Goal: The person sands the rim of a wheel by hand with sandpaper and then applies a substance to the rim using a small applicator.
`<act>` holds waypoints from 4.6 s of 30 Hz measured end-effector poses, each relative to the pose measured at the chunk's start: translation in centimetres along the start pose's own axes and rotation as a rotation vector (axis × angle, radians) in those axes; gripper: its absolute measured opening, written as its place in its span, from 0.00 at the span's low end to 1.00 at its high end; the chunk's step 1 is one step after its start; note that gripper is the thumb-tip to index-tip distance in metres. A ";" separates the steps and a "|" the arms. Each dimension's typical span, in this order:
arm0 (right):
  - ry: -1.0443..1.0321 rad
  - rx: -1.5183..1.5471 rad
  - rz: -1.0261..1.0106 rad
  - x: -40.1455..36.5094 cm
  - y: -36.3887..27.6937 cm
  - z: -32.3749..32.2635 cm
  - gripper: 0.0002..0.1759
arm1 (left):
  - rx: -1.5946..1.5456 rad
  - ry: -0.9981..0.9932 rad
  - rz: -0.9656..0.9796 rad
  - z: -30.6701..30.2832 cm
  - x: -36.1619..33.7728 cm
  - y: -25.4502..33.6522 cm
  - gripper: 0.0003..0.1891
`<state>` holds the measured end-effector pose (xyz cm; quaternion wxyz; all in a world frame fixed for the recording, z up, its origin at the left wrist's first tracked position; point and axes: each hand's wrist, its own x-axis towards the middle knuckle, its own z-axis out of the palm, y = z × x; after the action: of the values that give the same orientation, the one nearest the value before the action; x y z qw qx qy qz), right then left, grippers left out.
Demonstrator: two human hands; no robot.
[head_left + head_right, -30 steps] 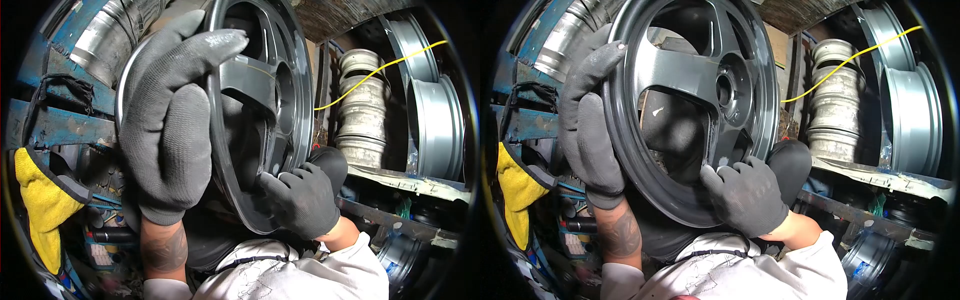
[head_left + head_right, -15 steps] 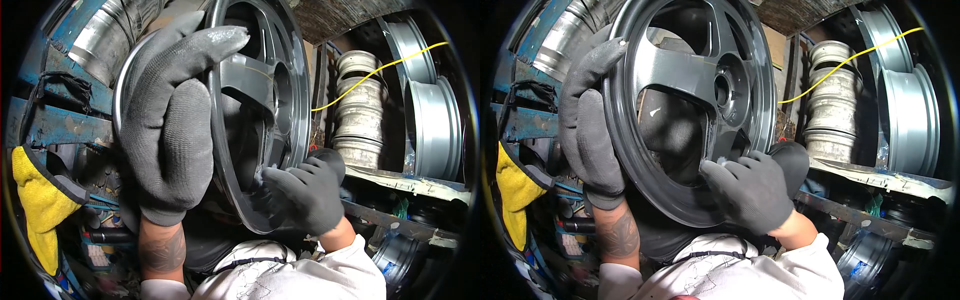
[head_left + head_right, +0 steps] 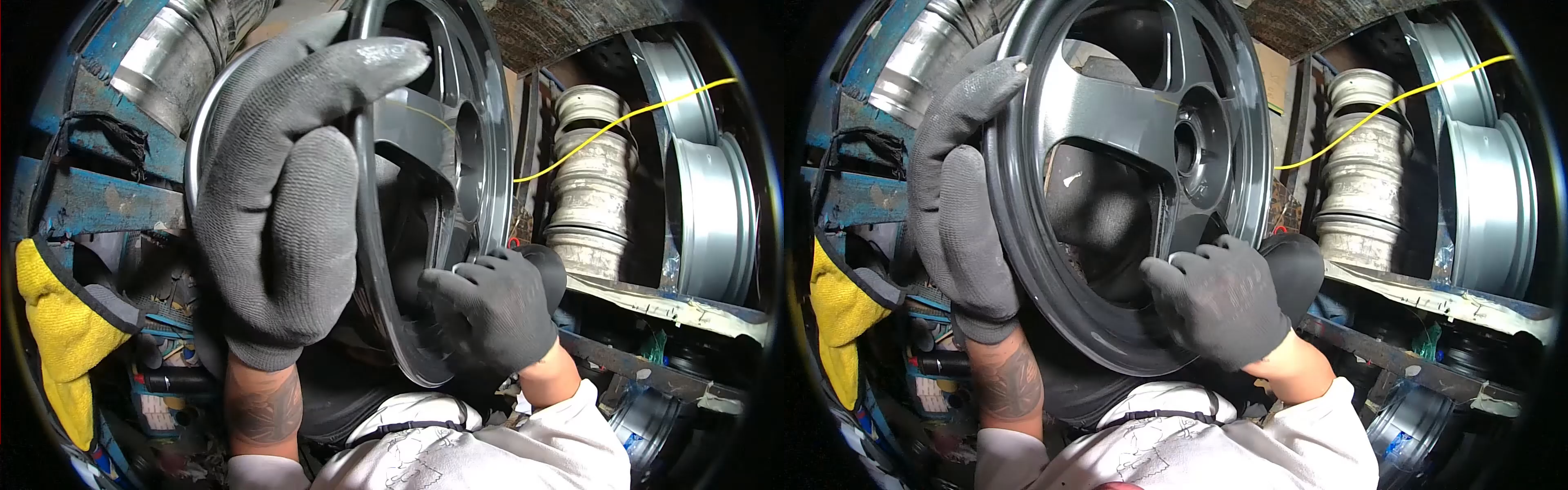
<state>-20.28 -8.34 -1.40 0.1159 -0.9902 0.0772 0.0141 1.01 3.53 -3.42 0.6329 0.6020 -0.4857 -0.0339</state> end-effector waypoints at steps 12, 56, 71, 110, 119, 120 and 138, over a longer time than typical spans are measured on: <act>-0.023 0.056 -0.010 -1.7 -0.4 0.1 0.15 | -0.090 0.024 0.215 0.0 0.3 -1.0 0.25; -0.041 0.044 -0.089 -1.0 0.4 -0.3 0.15 | 0.003 0.007 -0.018 -0.1 -0.2 0.1 0.24; 0.310 0.480 0.074 -0.9 2.1 -0.9 0.23 | -0.172 0.049 -0.106 0.5 -0.4 0.4 0.21; 0.853 1.055 -0.200 1.5 11.6 2.6 0.19 | 0.566 0.063 0.223 4.3 -0.4 7.6 0.12; 1.007 0.737 -0.558 0.8 11.8 1.0 0.18 | 0.098 -0.921 -0.683 8.3 6.8 10.1 0.24; 0.967 0.784 -0.529 0.7 12.4 1.0 0.19 | -0.013 -0.904 -0.836 9.3 7.9 10.2 0.23; 0.731 1.259 0.018 -1.3 20.7 -1.5 0.23 | -0.197 -0.996 -0.709 19.9 17.5 4.0 0.11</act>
<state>-24.75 -28.41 -4.60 0.6303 -0.6766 0.1124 -0.3636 -5.01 -20.89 5.90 0.3330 0.5776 -0.4876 -0.5637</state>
